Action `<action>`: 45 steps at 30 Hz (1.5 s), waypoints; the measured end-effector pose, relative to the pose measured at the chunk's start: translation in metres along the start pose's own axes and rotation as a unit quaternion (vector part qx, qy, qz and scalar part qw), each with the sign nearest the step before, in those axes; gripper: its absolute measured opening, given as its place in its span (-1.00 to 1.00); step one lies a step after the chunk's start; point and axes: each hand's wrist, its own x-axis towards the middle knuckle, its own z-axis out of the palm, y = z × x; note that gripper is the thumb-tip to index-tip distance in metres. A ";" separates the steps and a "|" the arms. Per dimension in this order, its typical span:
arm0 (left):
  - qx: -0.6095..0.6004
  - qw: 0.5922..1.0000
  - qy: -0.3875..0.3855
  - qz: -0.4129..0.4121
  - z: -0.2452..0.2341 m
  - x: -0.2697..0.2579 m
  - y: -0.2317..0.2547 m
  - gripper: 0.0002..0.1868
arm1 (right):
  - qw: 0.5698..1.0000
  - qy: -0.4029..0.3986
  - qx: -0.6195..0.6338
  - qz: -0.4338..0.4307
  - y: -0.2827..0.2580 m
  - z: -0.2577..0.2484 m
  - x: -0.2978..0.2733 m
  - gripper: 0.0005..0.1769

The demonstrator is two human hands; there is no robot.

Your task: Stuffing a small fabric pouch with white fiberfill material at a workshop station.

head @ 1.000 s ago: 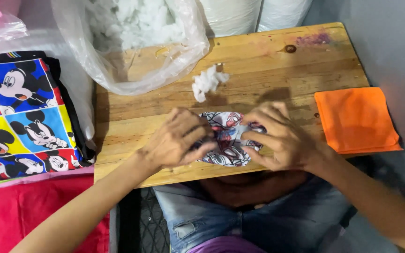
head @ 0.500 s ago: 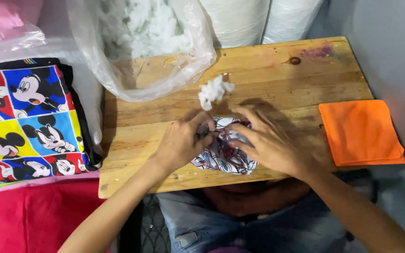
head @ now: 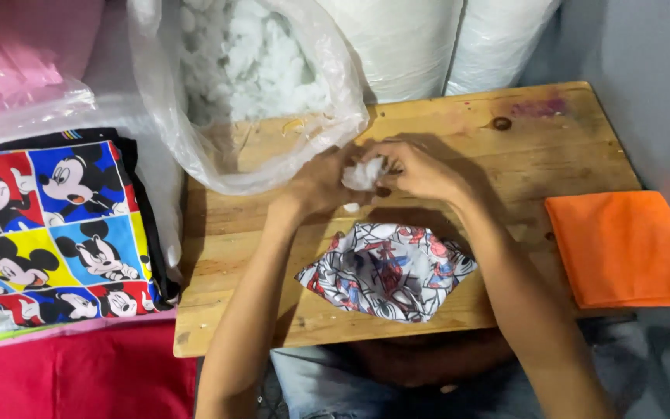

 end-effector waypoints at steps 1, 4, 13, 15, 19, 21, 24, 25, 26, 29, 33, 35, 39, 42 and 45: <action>0.001 1.000 0.000 -0.001 -0.001 -0.002 0.002 -0.11 | 1.000 0.001 0.001 0.000 0.012 0.001 0.003 -0.60; -0.052 0.998 0.019 0.042 0.006 -0.006 0.003 -0.26 | 0.996 0.026 0.088 0.019 0.043 0.005 0.008 -0.61; -0.222 0.971 0.047 0.077 0.034 0.008 -0.025 -0.45 | 0.959 0.006 0.284 -0.020 0.029 0.001 0.001 -0.66; -0.165 0.981 0.063 0.077 0.039 0.019 -0.042 -0.48 | 0.971 0.038 0.232 -0.046 0.033 0.000 0.002 -0.58; -0.184 0.979 0.061 0.066 0.036 0.005 -0.024 -0.47 | 0.966 0.056 0.252 -0.032 0.033 0.010 0.003 -0.64; -0.197 0.976 0.060 0.072 0.028 -0.008 -0.008 -0.49 | 0.970 0.083 0.221 -0.053 0.031 0.012 0.003 -0.80; -0.248 0.964 0.051 0.075 0.030 -0.010 -0.012 -0.38 | 0.950 0.108 0.287 -0.057 0.053 0.019 0.011 -0.78; -0.245 0.965 0.050 0.076 0.030 -0.008 -0.006 -0.38 | 0.949 0.111 0.289 -0.058 0.055 0.019 0.012 -0.78; -0.304 0.949 0.056 0.063 0.030 -0.006 0.000 -0.37 | 0.944 0.122 0.300 -0.053 0.058 0.019 0.014 -0.77; -0.393 0.916 0.075 0.031 0.024 -0.012 0.017 -0.42 | 0.937 0.129 0.322 -0.045 0.065 0.027 0.017 -0.71; -0.401 0.908 0.121 0.016 0.027 -0.004 0.003 -0.81 | 0.930 0.111 0.347 -0.039 0.055 0.028 0.013 -0.52; -0.412 0.901 0.135 0.013 0.028 -0.003 0.006 -0.83 | 0.934 0.100 0.340 -0.042 0.063 0.029 0.015 -0.45; -0.439 0.882 0.170 0.000 0.033 0.002 -0.010 -0.84 | 0.946 0.089 0.307 -0.052 0.058 0.024 0.016 -0.66; -0.444 0.881 0.159 0.048 0.033 -0.001 0.000 -0.69 | 0.940 0.099 0.319 -0.070 0.054 0.022 0.012 -0.74; -0.459 0.874 0.150 0.058 0.020 -0.010 0.014 -0.59 | 0.939 0.125 0.310 -0.083 0.050 0.020 0.014 -0.77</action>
